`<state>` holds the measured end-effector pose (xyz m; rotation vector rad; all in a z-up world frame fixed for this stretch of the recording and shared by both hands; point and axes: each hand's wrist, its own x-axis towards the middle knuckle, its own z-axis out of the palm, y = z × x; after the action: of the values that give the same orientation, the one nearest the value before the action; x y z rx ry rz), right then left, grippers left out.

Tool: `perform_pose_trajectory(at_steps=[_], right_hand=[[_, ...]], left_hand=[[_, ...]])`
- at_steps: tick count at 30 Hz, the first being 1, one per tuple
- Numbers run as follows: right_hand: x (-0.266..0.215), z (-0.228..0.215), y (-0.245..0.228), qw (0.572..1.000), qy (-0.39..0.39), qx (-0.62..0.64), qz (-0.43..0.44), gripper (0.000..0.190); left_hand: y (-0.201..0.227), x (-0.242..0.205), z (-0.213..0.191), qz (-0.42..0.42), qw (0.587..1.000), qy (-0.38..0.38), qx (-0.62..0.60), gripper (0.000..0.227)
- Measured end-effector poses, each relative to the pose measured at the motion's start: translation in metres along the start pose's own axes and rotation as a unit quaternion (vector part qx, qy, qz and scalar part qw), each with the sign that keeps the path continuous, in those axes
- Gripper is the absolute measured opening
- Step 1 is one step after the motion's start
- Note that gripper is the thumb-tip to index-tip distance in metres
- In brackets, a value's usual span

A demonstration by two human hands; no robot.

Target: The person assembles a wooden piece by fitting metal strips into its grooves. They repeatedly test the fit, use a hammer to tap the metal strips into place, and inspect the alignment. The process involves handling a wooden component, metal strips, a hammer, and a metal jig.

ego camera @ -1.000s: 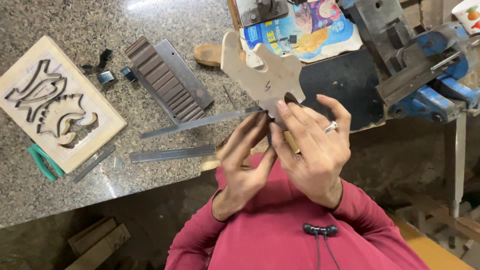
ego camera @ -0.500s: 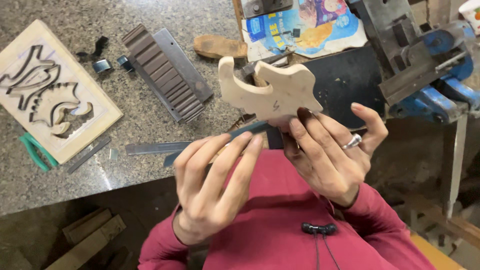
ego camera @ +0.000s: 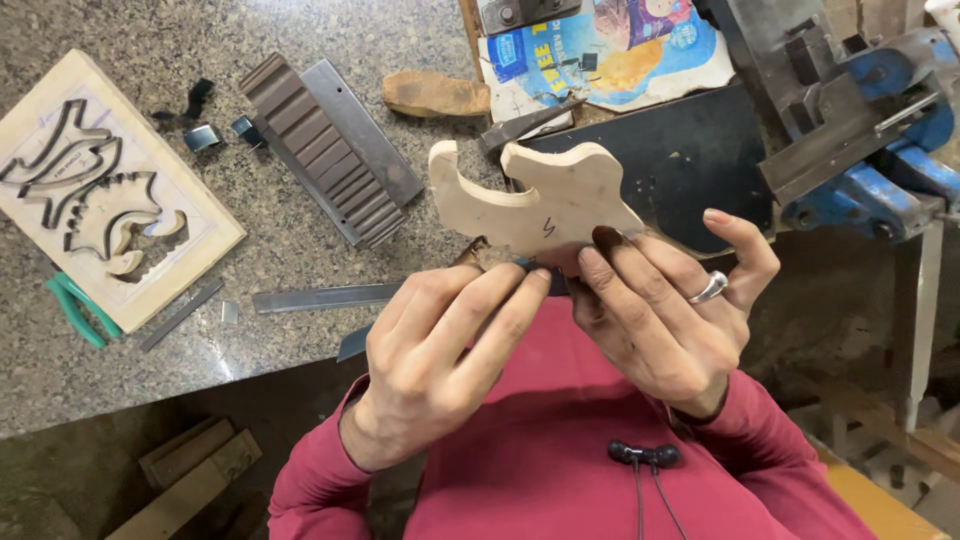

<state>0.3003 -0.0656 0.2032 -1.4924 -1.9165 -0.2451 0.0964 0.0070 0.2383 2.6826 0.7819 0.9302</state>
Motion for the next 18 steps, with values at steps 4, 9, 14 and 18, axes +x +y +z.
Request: perform_pose_trajectory(at_steps=[4,9,14,18], right_hand=[[0.000,0.002,0.001,1.000,-0.002,0.005,0.001,0.025],[-0.001,0.004,0.003,1.000,-0.011,0.018,0.004,0.027],[-0.005,0.008,0.008,0.998,-0.044,0.036,0.014,0.029],[-0.015,0.016,0.013,0.992,-0.038,0.104,0.056,0.036]], left_hand=[[-0.002,-0.001,-0.001,-0.002,1.000,-0.004,0.001,0.038],[-0.004,-0.004,0.004,-0.015,1.000,-0.004,-0.002,0.041],[-0.010,-0.009,0.016,-0.029,0.999,0.000,-0.022,0.044],[-0.012,-0.012,0.028,-0.035,0.999,0.003,-0.033,0.046]])
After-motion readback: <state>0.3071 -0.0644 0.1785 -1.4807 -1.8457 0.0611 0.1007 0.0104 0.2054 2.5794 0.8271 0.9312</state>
